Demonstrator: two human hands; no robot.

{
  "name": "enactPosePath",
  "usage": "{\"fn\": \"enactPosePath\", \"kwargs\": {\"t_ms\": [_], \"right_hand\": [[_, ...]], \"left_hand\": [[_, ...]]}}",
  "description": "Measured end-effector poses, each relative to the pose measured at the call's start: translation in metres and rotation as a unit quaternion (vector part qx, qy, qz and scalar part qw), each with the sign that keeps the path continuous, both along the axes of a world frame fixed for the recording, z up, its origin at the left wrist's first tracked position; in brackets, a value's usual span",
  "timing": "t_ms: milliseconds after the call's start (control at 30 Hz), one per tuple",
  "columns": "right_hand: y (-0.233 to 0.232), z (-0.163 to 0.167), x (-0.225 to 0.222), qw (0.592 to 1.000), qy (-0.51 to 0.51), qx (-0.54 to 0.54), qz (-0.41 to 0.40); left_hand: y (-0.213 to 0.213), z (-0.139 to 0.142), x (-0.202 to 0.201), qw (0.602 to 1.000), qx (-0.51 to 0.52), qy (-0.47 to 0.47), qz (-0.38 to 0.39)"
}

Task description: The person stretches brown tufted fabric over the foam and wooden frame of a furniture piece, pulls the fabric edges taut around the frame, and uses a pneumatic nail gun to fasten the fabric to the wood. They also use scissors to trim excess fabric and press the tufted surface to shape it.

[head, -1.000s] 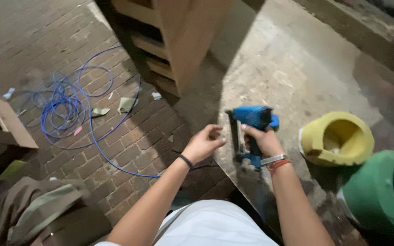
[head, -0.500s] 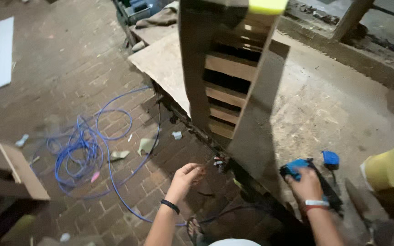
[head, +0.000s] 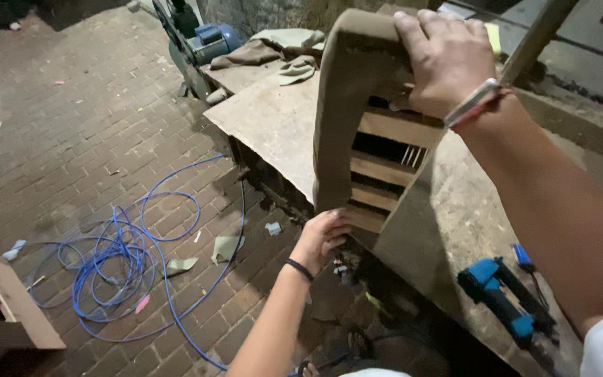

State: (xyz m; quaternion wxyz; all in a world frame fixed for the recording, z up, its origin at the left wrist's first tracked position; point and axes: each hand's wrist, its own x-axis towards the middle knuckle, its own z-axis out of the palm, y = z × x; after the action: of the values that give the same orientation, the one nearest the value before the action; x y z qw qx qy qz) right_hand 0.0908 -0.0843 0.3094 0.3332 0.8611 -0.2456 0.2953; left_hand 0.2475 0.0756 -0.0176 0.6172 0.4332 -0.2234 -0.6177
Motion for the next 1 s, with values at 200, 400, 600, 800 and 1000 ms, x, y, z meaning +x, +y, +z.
{"fn": "enactPosePath", "kwargs": {"t_ms": [200, 400, 600, 800, 1000], "right_hand": [[-0.028, 0.021, 0.026, 0.990, 0.018, 0.128, -0.053], [-0.048, 0.020, 0.045, 0.952, 0.031, 0.256, -0.167], [-0.066, 0.037, 0.068, 0.965, -0.041, 0.212, -0.150], [-0.027, -0.006, 0.014, 0.942, -0.274, 0.185, -0.055], [0.058, -0.120, -0.098, 0.904, -0.377, 0.194, -0.053]], "left_hand": [[-0.080, 0.032, -0.001, 0.982, -0.032, 0.186, -0.027], [-0.146, 0.050, -0.014, 0.962, -0.010, 0.253, 0.106], [-0.188, 0.084, 0.058, 0.966, 0.011, 0.222, 0.132], [-0.174, 0.130, 0.082, 0.974, -0.154, 0.110, 0.123], [-0.091, 0.097, 0.011, 0.967, -0.187, 0.122, 0.120]]}}
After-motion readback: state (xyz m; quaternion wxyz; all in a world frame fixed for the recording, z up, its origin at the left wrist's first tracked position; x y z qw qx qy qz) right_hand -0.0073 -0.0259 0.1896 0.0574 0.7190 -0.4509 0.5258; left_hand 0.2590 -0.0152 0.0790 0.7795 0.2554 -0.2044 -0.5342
